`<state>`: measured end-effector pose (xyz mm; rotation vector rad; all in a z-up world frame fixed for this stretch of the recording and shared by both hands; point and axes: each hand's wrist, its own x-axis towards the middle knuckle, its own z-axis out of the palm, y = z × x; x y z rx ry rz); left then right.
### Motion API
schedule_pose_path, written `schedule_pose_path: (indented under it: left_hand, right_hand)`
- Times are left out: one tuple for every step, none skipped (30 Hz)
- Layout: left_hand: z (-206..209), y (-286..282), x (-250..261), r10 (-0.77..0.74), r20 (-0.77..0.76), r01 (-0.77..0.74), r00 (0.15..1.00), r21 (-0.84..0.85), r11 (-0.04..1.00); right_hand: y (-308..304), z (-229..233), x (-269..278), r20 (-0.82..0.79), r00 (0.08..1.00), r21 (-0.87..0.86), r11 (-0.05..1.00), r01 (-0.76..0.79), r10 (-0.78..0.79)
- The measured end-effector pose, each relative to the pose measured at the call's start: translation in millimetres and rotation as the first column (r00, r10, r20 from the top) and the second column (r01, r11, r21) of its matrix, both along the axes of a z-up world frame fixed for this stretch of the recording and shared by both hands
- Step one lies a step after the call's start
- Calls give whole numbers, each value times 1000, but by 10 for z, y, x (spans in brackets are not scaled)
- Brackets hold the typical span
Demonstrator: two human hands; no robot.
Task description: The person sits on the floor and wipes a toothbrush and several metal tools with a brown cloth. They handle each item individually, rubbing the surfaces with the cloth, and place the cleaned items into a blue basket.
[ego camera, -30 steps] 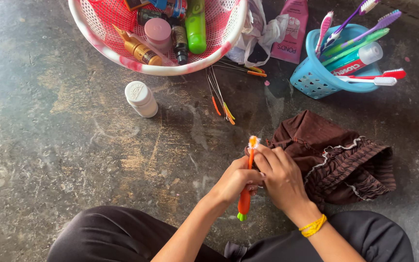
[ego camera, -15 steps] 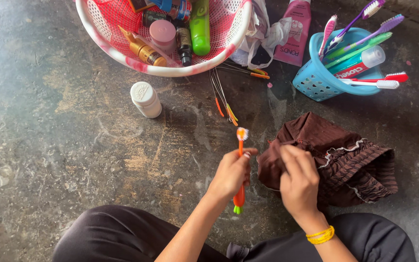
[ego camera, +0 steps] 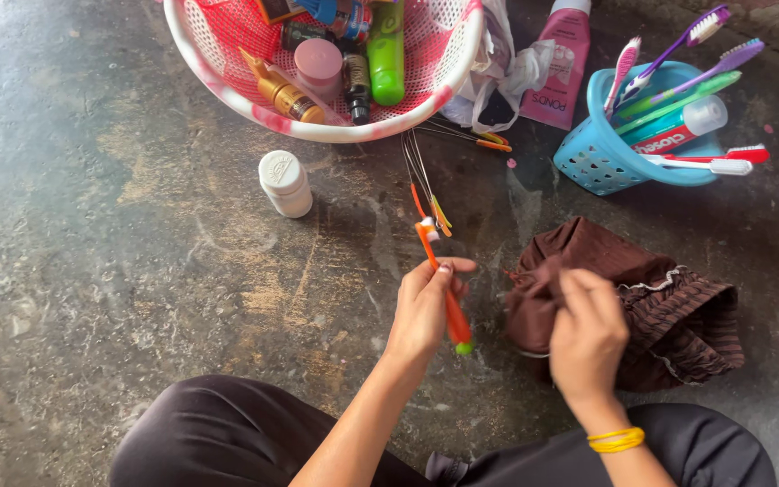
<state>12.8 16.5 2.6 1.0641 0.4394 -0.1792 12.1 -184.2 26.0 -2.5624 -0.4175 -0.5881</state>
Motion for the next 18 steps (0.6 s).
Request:
schedule_pose_path:
  left_hand:
    - [70,21,11,17,5,-17,1000,2,1000]
    - [150,28,8,32,11,-32,999,3,999]
    - [229,36,2,47,17,-47,999,3,999]
    - [297,56,6,58,66,-66,996,133,989]
    - [352,88,11,63,116,-91,991,259,962]
    - [395,100,14,63,164,-121,984,378,918]
    - [429,95,20,48,164,-113,985,410,905]
    - [455,96,18,34,164,-105,986,443,890]
    - [475,94,14,20,163,-96,986,476,874]
    - [496,82,-1,-2,222,-116,975,520,846]
    - [522,54,-29,-27,278,-139,960,562,815]
    - [544,30,-41,-56,332,-164,942,599,784]
    - [563,19,-52,-89,318,-131,944,609,782]
    - [585,7,-84,-122,303,-98,945,619,779]
    - [604,-2,-102,-155,288,-65,945,629,775]
    - [617,-13,-109,-152,274,-58,950,632,772]
    - [627,-27,-117,-150,260,-52,954,636,770]
    - [633,-30,-118,-148,247,-47,958,640,767]
  right_hand:
    - [-70,-7,42,17,999,12,1000,29,-29]
    - [-149,-4,89,34,998,24,998,59,-60]
    - [-229,6,131,52,995,36,995,89,-90]
    - [-316,31,169,66,992,40,994,104,-107]
    - [-398,65,206,81,989,45,992,119,-123]
    - [-461,96,228,94,986,49,990,134,-138]
    - [-510,131,245,105,984,49,989,136,-141]
    - [-545,175,257,115,983,51,989,138,-144]
    - [-556,216,263,125,981,54,989,140,-146]
    - [-533,247,266,116,985,49,991,123,-128]
    - [-499,286,266,107,988,44,993,106,-110]
    - [-468,343,265,97,991,37,995,89,-92]
    - [-409,389,257,60,996,51,997,61,-64]
    - [-310,413,234,23,999,67,997,33,-35]
    - [-192,426,205,-14,1000,85,996,5,-3]
    - [-66,428,167,-56,998,80,997,-12,16]
    - [65,415,126,-98,995,76,997,-29,36]
    - [192,390,93,-123,986,56,993,-103,109]
